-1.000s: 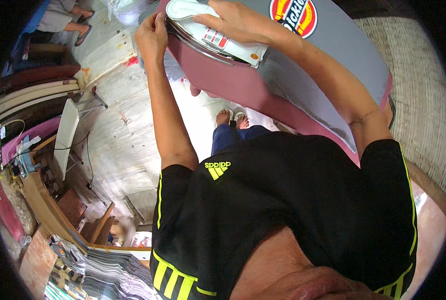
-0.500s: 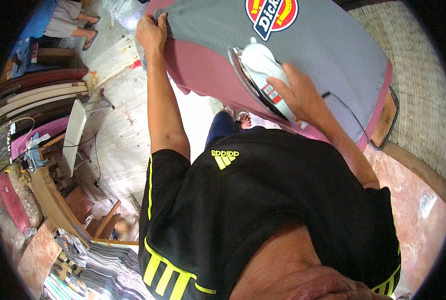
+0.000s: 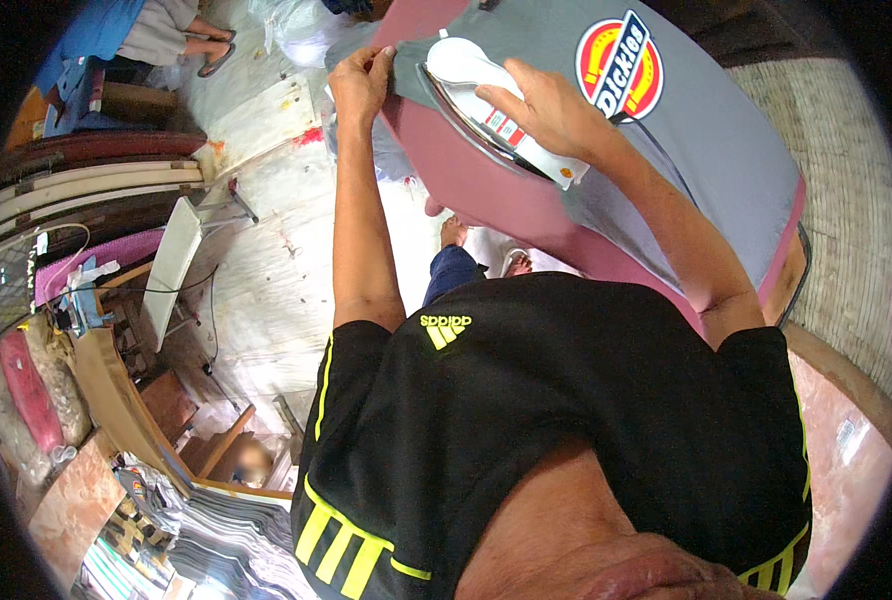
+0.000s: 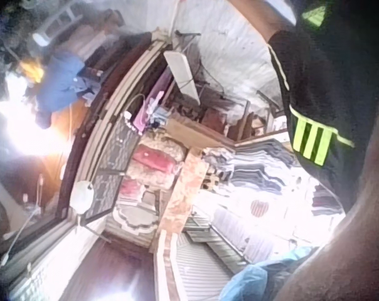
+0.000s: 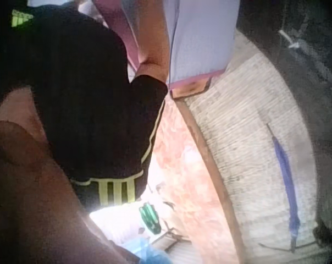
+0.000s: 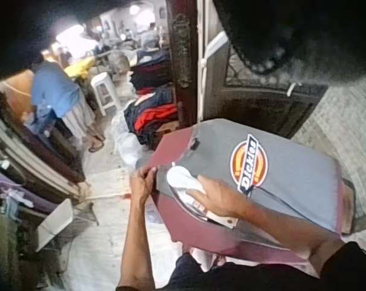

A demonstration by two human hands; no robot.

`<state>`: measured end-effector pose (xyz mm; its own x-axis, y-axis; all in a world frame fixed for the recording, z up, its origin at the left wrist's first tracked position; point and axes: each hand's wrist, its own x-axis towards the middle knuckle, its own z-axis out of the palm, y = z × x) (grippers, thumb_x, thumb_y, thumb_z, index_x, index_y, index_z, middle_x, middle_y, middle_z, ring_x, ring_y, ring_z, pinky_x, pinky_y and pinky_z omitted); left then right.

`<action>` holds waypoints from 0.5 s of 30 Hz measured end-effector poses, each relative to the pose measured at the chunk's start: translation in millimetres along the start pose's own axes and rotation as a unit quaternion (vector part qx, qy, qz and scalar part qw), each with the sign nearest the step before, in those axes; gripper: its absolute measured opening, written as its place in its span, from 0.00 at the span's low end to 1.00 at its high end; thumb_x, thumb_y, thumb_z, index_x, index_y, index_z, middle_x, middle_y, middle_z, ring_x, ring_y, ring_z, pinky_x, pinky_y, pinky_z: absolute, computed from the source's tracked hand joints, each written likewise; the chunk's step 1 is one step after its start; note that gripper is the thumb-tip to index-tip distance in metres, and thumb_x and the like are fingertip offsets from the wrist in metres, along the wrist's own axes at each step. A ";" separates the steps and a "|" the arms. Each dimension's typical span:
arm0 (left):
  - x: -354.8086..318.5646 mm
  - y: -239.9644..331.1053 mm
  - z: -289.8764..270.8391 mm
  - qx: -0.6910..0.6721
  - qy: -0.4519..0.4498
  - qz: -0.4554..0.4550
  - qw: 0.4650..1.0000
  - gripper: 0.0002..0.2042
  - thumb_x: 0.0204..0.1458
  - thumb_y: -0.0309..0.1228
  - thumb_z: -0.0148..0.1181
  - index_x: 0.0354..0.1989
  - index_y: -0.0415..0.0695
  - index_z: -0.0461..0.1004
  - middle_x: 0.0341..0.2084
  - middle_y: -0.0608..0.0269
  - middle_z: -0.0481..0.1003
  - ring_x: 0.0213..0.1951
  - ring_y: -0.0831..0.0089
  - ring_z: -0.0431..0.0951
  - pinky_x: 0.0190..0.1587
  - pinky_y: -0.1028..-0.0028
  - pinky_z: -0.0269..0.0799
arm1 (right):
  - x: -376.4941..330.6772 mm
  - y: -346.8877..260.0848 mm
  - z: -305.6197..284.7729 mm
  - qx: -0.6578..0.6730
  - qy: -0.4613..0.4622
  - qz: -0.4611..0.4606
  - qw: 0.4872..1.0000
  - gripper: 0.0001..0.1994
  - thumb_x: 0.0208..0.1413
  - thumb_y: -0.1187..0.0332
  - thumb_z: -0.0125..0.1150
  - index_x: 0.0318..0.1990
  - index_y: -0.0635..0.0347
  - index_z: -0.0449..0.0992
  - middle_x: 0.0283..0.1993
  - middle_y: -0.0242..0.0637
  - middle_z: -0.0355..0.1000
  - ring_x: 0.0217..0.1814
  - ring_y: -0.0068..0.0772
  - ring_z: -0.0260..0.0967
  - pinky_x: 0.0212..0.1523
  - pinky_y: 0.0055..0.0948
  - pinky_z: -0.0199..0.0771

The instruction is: The person irons a gray Dickies t-shirt on a pink ironing board. They use a white electric iron to smooth the front, back, and sleeves of the shirt, frequently adjusting the garment's position and flipping it over to ensure all areas are pressed.

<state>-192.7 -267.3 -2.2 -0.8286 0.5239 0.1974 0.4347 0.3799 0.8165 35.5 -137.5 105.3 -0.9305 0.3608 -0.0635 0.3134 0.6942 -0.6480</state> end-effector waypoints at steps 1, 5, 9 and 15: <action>0.6 -2.4 -4.9 -0.015 0.003 -0.015 1.000 0.15 0.54 0.40 0.65 0.39 0.39 0.83 0.28 0.50 0.82 0.31 0.62 0.83 0.37 0.66 0.76 | 10.0 -4.2 2.5 0.003 -0.002 -0.016 1.000 0.24 0.65 0.49 0.52 0.41 0.68 0.70 0.34 0.59 0.74 0.33 0.53 0.74 0.36 0.42 0.71; 7.2 -31.6 -20.4 -0.076 0.004 -0.033 0.997 0.15 0.56 0.38 0.62 0.40 0.36 0.82 0.26 0.53 0.82 0.27 0.70 0.80 0.34 0.70 0.74 | 40.4 -17.5 13.7 -0.021 -0.001 -0.031 0.999 0.23 0.66 0.49 0.52 0.41 0.67 0.71 0.34 0.59 0.74 0.34 0.54 0.74 0.37 0.44 0.71; 18.9 -22.1 -28.3 -0.150 -0.039 -0.062 0.986 0.15 0.58 0.36 0.61 0.40 0.33 0.81 0.25 0.57 0.81 0.26 0.74 0.78 0.32 0.73 0.73 | 57.0 -21.5 14.9 -0.027 -0.010 -0.035 0.999 0.22 0.65 0.50 0.53 0.40 0.67 0.71 0.33 0.60 0.74 0.33 0.58 0.73 0.35 0.46 0.70; 20.6 16.6 -13.9 -0.025 -0.145 0.038 0.988 0.18 0.53 0.40 0.66 0.37 0.32 0.81 0.26 0.49 0.81 0.28 0.61 0.81 0.36 0.67 0.75 | 6.9 -35.2 1.3 -0.067 -0.020 0.006 0.998 0.22 0.64 0.51 0.54 0.41 0.68 0.70 0.34 0.62 0.73 0.36 0.62 0.72 0.36 0.48 0.69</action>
<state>-207.4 -260.8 23.0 -0.6546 0.7491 0.1021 0.4684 0.2958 0.8325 17.9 -160.2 126.7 -0.9322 0.3470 -0.1030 0.3454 0.7677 -0.5397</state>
